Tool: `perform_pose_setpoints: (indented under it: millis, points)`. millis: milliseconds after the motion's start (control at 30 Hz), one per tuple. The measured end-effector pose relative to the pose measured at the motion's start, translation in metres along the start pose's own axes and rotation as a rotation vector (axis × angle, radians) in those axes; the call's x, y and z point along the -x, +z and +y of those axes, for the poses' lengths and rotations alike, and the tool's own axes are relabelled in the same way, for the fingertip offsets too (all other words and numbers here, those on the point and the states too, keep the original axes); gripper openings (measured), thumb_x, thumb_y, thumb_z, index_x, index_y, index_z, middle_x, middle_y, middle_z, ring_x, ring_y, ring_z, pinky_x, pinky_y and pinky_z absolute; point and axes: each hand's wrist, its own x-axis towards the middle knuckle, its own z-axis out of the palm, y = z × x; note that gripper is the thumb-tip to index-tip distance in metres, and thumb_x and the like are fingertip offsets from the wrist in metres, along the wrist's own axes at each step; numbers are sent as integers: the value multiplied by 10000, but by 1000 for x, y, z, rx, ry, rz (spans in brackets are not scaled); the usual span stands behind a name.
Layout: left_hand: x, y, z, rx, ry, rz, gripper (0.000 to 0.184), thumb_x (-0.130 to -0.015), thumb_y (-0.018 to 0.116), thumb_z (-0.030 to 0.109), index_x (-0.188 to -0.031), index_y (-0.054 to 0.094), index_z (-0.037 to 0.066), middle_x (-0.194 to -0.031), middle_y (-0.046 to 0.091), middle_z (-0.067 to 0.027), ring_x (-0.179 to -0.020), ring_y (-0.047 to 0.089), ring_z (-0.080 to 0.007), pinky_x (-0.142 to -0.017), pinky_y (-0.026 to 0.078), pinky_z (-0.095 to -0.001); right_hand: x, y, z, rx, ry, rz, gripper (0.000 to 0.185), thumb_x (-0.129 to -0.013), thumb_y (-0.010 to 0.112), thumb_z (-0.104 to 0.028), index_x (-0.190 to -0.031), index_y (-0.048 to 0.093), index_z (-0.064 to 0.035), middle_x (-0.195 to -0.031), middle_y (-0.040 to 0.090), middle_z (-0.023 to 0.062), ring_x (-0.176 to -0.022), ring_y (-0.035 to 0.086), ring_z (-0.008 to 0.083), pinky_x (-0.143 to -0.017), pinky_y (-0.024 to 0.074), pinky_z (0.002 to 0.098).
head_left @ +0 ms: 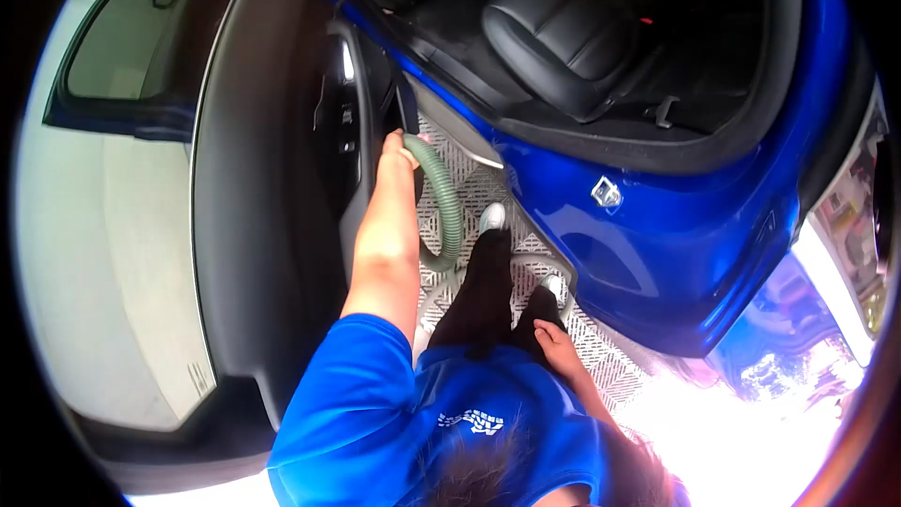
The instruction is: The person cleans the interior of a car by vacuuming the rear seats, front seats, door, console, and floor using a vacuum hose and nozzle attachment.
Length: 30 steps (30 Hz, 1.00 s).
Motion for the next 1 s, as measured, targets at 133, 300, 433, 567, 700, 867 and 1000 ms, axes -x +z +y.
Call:
perform_pose_setpoints:
  millis: [133,300,433,567,700,867,1000]
  points:
    - [-20,34,23,169,-13,161,451,-940,531,416,-1059,515,-18,-876,633,-136,-722,648,-275,-622,589,-406,-34,21,-19,-78,-17,112,367,-959,553,-283,-1231,596,-40,-1146,654,182,-1096,618,278,-952,452,321]
    - [-42,29,19,207,97,136,479,-951,507,433,-1109,492,-20,-848,627,-127,-690,639,-255,-604,590,-389,-54,31,-96,-127,1,-15,371,-988,515,-236,-1286,547,-18,-1173,658,136,-1103,608,196,-949,450,295]
    - [-46,1,4,114,-23,-90,392,-969,469,373,-1172,436,40,-764,584,-142,-624,608,-261,-521,551,-426,-67,26,-66,-208,-101,31,370,-986,525,-234,-1276,553,-5,-1216,635,137,-1141,587,198,-982,432,289]
    - [10,-35,-74,-159,469,-133,535,-965,522,249,-1410,233,174,-669,528,-135,-461,524,-266,-399,468,-436,-60,9,-52,-226,-119,-71,357,-1012,483,-191,-1293,535,23,-1225,614,111,-1124,567,174,-1008,402,289]
    - [139,-110,-161,-230,528,-249,732,-972,554,229,-1525,81,306,-666,550,-94,-435,520,-222,-380,456,-387,-40,-1,-20,-150,-283,-157,344,-1008,492,-174,-1283,545,26,-1222,620,125,-1077,594,179,-980,427,289]
    - [250,-253,-255,-494,584,-399,699,-960,585,251,-1530,180,253,-702,587,-93,-448,544,-190,-390,457,-312,15,3,-42,-99,-383,-197,308,-983,528,-168,-1220,595,17,-1169,656,150,-1095,612,206,-967,447,294]
    - [293,-351,-298,-625,508,-370,599,-947,598,224,-1477,322,180,-680,575,-87,-433,536,-182,-376,451,-307,111,52,-162,-53,-1071,-219,254,-915,527,-38,-1144,633,-6,-1193,641,130,-1149,578,244,-996,431,345]
